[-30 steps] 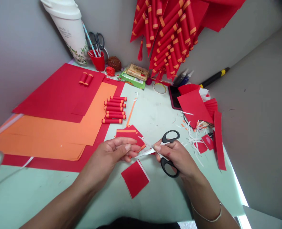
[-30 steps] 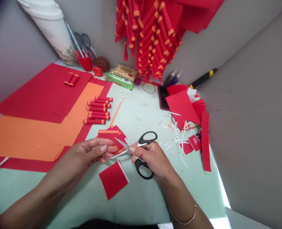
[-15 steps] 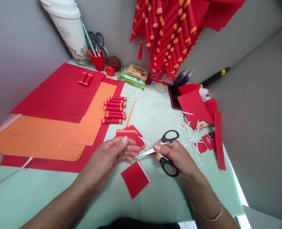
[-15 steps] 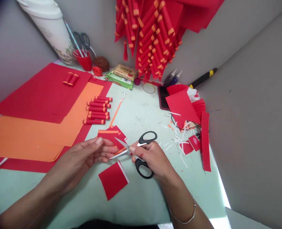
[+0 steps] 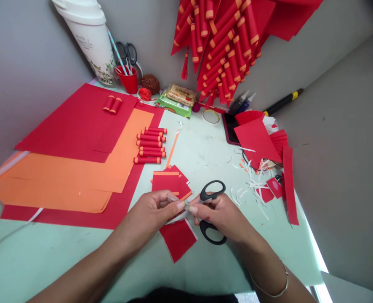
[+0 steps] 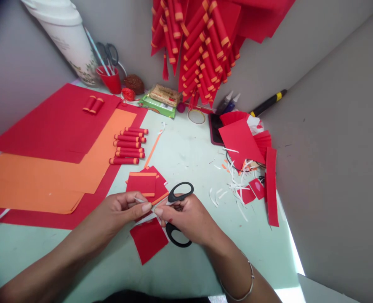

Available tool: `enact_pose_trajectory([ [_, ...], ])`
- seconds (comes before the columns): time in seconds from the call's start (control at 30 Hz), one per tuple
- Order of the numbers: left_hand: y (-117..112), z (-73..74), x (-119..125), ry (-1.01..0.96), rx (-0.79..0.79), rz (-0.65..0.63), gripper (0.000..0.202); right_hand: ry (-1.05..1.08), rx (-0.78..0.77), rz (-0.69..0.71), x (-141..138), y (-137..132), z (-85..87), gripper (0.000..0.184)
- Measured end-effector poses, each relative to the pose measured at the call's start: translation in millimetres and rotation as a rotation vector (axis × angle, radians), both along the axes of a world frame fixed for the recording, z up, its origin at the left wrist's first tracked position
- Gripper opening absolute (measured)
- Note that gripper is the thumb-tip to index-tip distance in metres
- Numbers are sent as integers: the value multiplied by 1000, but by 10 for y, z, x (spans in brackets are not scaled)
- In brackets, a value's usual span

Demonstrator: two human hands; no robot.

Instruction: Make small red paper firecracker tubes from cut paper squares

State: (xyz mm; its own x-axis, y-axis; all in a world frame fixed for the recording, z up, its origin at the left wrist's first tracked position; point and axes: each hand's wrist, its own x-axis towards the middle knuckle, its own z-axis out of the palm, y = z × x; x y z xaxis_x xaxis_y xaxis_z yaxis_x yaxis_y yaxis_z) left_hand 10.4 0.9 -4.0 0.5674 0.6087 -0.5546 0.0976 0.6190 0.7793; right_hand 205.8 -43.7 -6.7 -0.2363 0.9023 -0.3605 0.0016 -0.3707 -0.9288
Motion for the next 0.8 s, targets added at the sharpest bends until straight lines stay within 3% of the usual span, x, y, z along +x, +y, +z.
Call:
enact_pose_trajectory([
  [0.43,-1,-3,-25,8,23,14,29,28,40,14,-18,-8,73,29],
  [0.63,44,-37,-76,130,118,51,28,-43,-43,-161,135,-1,76,31],
  [0.8,59,-12,-58,99,163,114,25,-19,-90,-155,165,-15,78,33],
])
